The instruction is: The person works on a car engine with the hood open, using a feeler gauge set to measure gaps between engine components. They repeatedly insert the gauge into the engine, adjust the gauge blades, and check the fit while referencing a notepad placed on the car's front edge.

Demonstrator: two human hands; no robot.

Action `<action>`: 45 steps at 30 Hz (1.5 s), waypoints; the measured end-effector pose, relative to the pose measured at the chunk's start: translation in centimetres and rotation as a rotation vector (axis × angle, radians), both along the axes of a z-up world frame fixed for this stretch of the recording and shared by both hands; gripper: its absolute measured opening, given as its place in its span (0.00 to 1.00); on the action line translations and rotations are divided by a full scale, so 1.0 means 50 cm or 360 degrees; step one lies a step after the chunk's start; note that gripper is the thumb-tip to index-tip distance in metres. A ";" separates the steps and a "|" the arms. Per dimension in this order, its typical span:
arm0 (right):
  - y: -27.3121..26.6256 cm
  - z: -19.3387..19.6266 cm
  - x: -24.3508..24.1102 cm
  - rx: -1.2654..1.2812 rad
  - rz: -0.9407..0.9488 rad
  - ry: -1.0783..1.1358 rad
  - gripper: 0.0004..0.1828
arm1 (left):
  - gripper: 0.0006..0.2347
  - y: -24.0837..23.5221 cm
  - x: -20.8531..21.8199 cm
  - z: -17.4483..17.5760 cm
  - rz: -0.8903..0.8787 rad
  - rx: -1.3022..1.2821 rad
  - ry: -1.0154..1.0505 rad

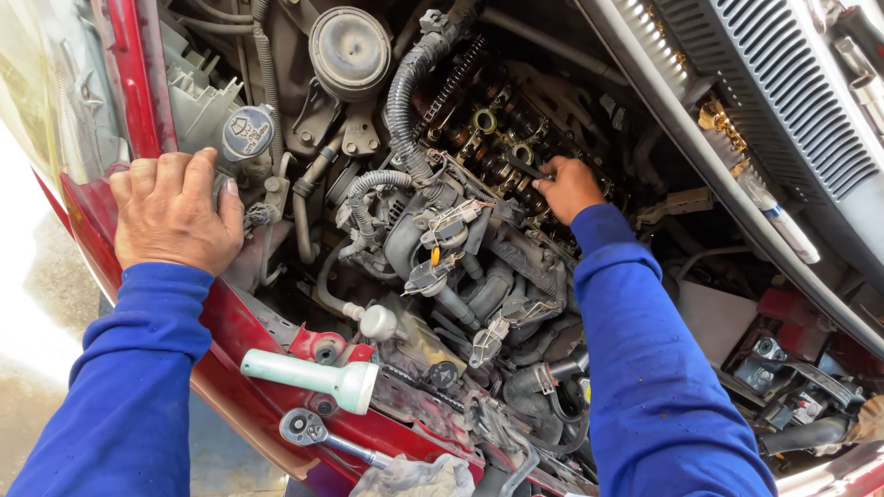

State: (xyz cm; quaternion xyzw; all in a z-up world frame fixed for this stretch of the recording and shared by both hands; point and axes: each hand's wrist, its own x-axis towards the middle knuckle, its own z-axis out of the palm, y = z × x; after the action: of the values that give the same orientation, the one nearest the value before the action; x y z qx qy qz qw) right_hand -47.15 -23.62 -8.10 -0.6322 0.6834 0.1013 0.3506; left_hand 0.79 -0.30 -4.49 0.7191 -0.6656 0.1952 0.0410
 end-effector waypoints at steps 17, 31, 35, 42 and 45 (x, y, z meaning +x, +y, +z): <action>-0.028 -0.032 -0.001 0.0045 -0.0005 -0.0030 0.15 | 0.17 -0.010 0.000 0.003 -0.0020 -0.0049 0.0041; -0.023 -0.091 -0.027 -0.0114 0.0041 0.0005 0.17 | 0.17 -0.004 -0.001 0.001 -0.0009 -0.0004 0.0052; -0.028 -0.063 -0.020 -0.0073 0.0048 0.0084 0.17 | 0.17 -0.008 -0.003 0.001 -0.0015 -0.0029 0.0082; 0.014 0.092 0.054 0.0156 -0.0031 0.0090 0.18 | 0.17 -0.008 0.001 -0.001 -0.0003 -0.0045 0.0069; 0.010 0.112 0.031 0.0175 0.0081 0.0204 0.17 | 0.16 -0.009 -0.004 0.006 -0.0004 -0.0042 0.0078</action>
State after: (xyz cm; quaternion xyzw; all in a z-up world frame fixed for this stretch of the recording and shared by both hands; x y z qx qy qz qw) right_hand -45.62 -23.13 -2.52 -0.6214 0.6816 0.1880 0.3376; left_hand 0.60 -0.77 -4.21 0.7223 -0.6627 0.1863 0.0670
